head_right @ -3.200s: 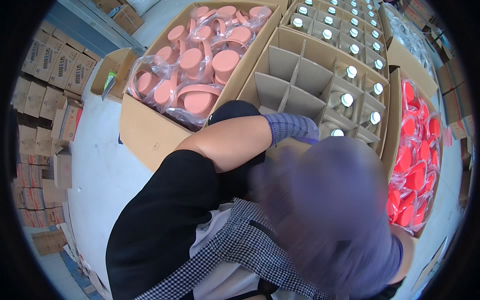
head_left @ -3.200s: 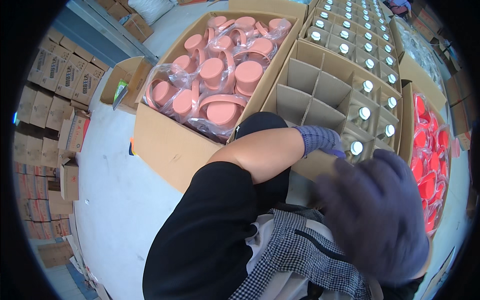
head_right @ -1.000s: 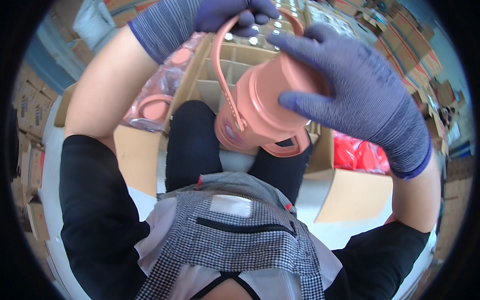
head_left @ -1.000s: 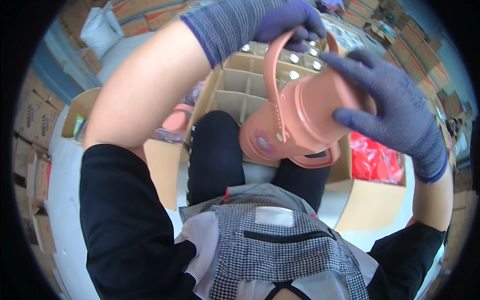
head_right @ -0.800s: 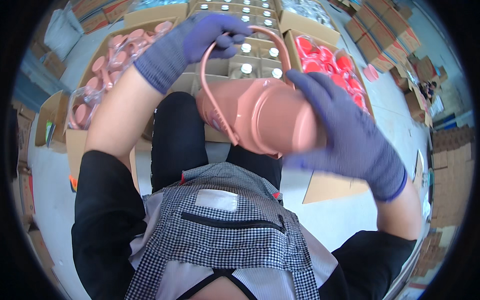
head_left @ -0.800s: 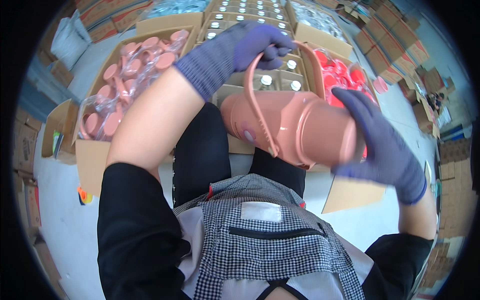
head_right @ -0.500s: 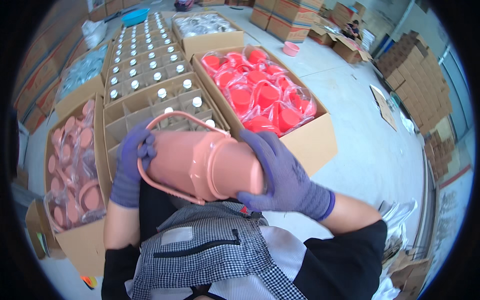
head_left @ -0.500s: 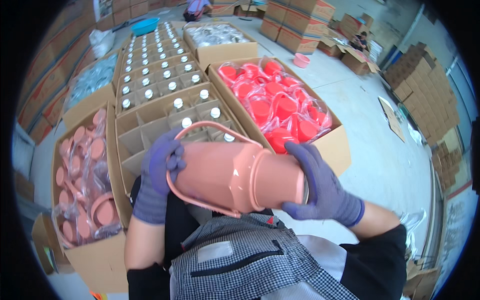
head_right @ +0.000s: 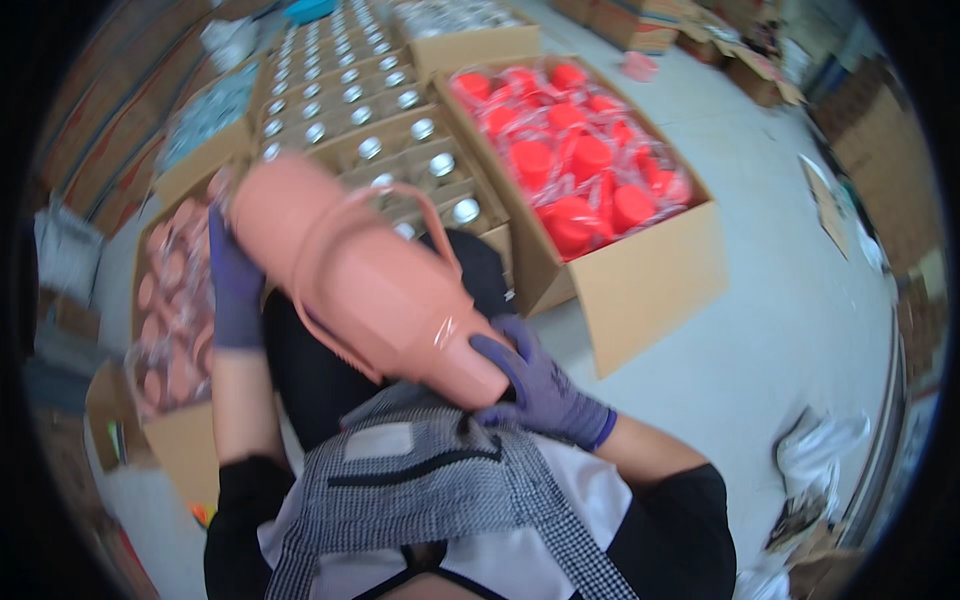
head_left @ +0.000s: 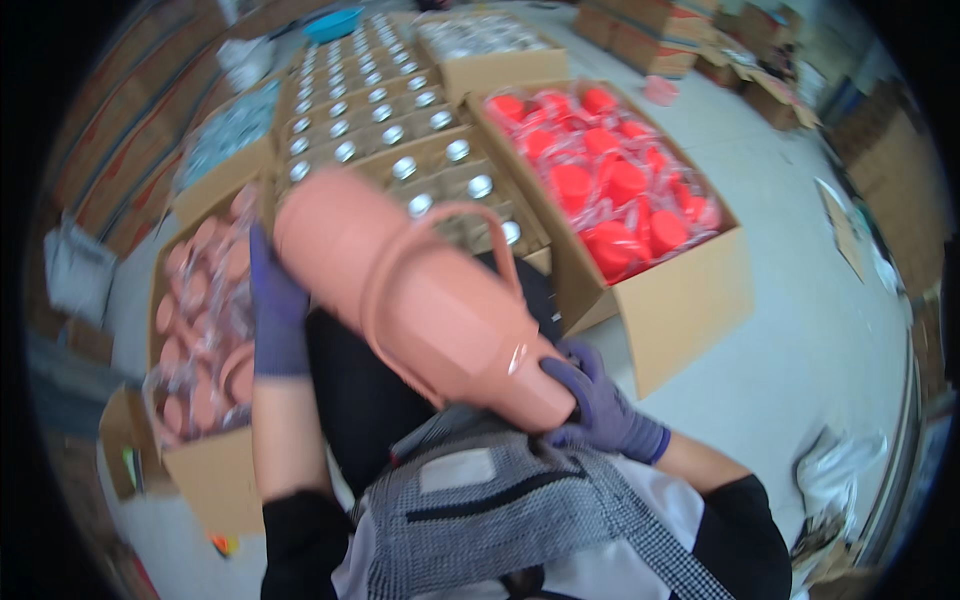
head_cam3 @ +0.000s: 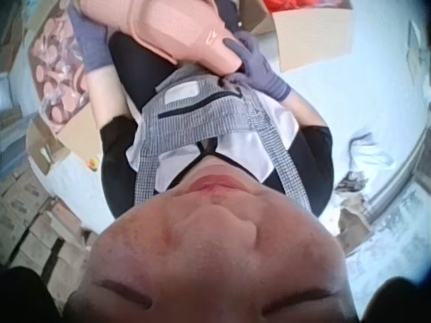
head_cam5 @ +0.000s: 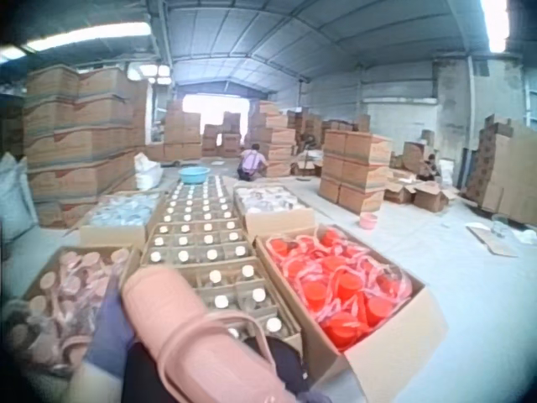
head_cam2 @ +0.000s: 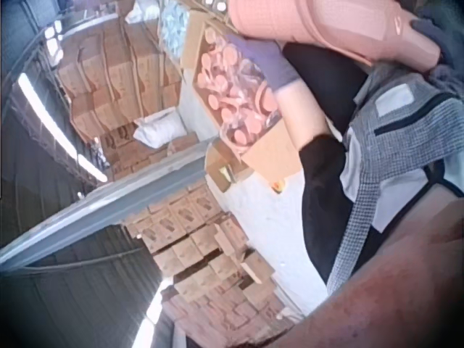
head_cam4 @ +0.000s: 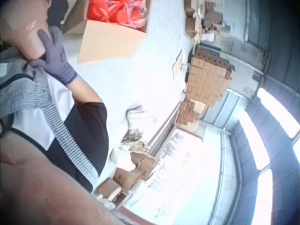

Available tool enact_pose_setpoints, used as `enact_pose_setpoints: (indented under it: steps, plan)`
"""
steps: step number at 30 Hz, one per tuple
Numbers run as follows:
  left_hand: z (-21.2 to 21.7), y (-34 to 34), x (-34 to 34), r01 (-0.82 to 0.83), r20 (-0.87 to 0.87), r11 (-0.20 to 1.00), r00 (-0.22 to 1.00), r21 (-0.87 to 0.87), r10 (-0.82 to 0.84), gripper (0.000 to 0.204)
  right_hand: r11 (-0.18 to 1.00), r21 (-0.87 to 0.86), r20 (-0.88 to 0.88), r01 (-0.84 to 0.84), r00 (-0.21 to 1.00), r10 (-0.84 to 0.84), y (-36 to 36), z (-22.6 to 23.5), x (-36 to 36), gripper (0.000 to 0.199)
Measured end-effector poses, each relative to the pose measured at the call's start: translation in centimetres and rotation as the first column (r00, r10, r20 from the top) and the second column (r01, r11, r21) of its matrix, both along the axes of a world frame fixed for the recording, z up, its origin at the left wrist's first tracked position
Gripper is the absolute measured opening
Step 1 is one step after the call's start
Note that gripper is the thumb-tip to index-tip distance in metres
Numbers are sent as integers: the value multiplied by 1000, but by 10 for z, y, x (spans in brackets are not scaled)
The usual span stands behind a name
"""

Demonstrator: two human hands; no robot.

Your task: The person assembles red and pink plastic pitchers by inserting a metal bowl into the body, securing a lid, and placing the completed unit into a plastic bag. The person repeats this process for multiple pitchers of both colors.

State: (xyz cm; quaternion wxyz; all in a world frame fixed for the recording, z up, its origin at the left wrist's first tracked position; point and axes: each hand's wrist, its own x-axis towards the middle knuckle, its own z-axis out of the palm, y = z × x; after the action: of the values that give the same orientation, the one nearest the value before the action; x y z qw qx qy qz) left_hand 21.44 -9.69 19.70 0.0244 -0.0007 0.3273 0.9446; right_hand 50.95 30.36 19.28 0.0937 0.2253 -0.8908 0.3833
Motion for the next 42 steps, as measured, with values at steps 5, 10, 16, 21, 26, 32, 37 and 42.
enact_pose_setpoints:
  steps: [5,10,16,21,26,32,37,42]
  plan:
    - [73,-2,-63,162,-83,973,981,-165,-177,60,906,162,9,-391,919,395,-57,-21,-61,75]
    - [26,52,-31,76,-238,763,926,-642,-293,41,796,32,370,-604,747,552,-80,-37,-68,68]
    - [0,57,-17,-204,-453,772,884,-601,-118,29,916,-59,-300,-396,882,362,-56,68,-125,39]
    - [40,75,18,-610,-647,218,700,-762,-304,18,981,74,-181,-179,965,190,-82,101,-232,56]
    - [101,90,61,-621,-659,268,566,-736,-496,39,844,-504,165,-183,939,302,-91,59,-315,48]
    - [92,62,6,-392,-698,604,574,-694,-429,32,619,-782,166,-73,933,321,-69,35,-306,56]
    - [75,57,11,-142,-594,803,749,-578,-295,41,621,-767,383,160,891,243,-65,34,-292,61]
    - [97,57,16,-236,-534,594,747,-769,-396,47,662,-743,326,93,915,237,-65,29,-296,56]
